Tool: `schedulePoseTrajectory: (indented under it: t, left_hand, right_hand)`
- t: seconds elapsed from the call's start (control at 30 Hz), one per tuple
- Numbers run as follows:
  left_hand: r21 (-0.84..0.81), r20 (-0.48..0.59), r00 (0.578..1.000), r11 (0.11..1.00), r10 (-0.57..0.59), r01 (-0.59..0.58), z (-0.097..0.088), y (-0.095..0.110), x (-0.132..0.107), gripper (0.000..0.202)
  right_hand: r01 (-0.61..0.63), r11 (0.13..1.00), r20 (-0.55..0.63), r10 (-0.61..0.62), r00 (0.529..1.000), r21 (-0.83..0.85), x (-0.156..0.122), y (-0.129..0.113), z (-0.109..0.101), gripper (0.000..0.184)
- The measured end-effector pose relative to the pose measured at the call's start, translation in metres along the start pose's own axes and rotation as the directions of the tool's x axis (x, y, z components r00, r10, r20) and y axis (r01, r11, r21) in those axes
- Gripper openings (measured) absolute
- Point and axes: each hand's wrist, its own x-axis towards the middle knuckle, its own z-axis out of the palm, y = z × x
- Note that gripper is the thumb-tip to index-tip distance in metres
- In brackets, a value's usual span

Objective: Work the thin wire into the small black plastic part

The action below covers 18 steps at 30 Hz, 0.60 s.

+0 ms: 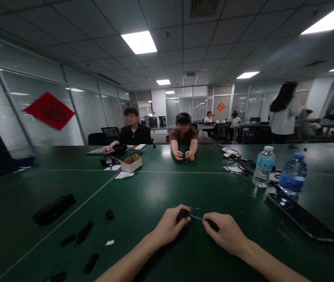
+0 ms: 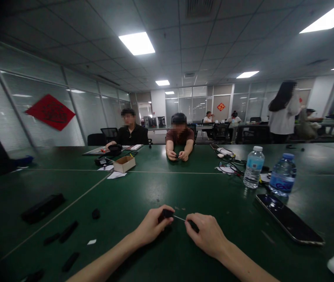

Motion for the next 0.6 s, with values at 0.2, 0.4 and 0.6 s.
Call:
schedulePoseTrajectory:
  t: [0.2,0.4,0.6]
  left_hand:
    - [-0.007,-0.005,1.0,1.0,-0.028,0.028,0.0016,-0.0027,0.0004,0.025]
    - [0.002,0.005,1.0,1.0,-0.02,0.02,0.0007,-0.0022,0.0007,0.024]
    - [0.025,0.004,1.0,1.0,0.0,0.0,0.0022,-0.0036,0.0001,0.022]
  right_hand:
    - [0.024,1.0,-0.027,-0.025,0.999,-0.002,-0.0004,-0.0013,-0.0002,0.022]
    - [0.046,0.999,-0.053,-0.047,0.997,-0.006,0.0001,-0.001,-0.0002,0.022]
    - [0.04,0.999,-0.032,-0.04,0.999,-0.012,-0.0011,-0.0029,-0.002,0.021]
